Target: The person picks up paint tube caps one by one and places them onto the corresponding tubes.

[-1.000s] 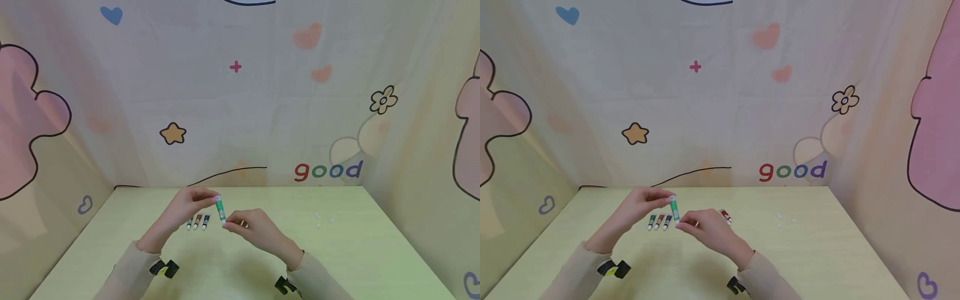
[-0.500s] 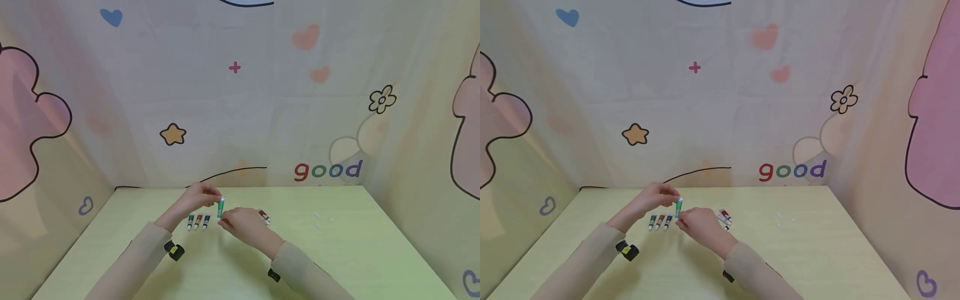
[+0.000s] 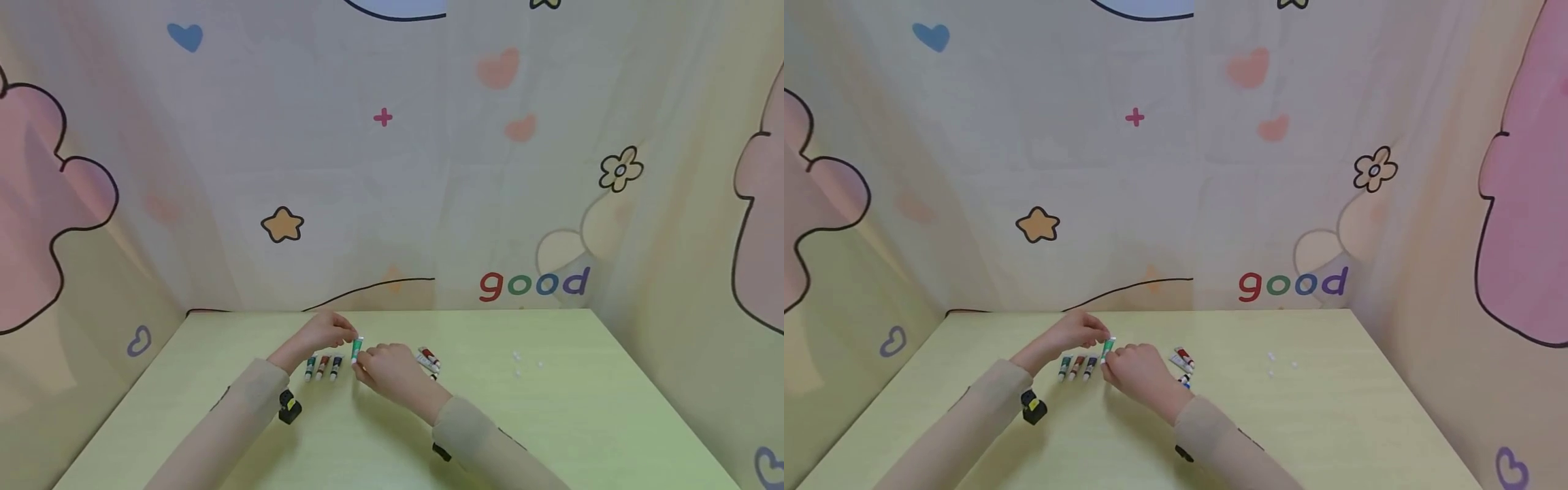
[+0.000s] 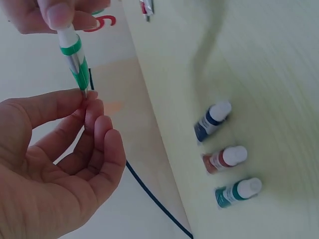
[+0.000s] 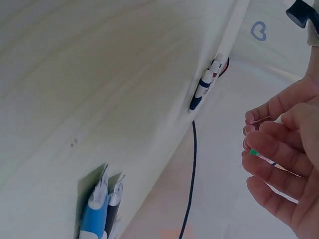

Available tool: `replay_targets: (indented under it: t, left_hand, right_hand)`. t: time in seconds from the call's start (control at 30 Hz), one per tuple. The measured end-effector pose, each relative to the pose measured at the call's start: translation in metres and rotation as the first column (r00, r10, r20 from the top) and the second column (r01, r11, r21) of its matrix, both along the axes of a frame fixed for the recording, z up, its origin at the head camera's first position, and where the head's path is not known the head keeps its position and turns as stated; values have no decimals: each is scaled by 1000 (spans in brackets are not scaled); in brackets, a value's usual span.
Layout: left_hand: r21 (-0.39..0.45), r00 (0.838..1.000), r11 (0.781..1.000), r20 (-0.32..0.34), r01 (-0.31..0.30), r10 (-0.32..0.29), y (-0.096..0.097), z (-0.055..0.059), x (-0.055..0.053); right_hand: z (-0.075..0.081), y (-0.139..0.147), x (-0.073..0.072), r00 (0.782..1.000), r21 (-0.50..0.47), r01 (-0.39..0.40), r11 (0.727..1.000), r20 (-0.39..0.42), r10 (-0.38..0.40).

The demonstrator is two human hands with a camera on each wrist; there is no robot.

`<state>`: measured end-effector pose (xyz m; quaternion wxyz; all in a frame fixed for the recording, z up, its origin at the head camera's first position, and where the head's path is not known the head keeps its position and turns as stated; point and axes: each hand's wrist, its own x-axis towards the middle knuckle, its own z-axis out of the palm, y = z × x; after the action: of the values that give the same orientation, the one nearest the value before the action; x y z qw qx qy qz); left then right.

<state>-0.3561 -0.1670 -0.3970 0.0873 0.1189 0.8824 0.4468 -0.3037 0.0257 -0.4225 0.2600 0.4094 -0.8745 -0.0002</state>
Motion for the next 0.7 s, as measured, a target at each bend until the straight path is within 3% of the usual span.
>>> replay_targets:
  t: [0.17,0.33,0.7]
  left_hand:
    - [-87,998,996,-62,0,-5,-1,-5,-4]
    - [-148,993,989,-111,28,-45,-4,-9,-10]
    - [-244,985,966,-130,81,-116,-3,-18,-19]
  right_hand:
    - [0,-1,-2,995,-19,19,1000,98,-17]
    - [-6,-6,-9,982,36,69,997,174,-74]
    - [-18,-21,-17,982,155,119,981,128,-139]
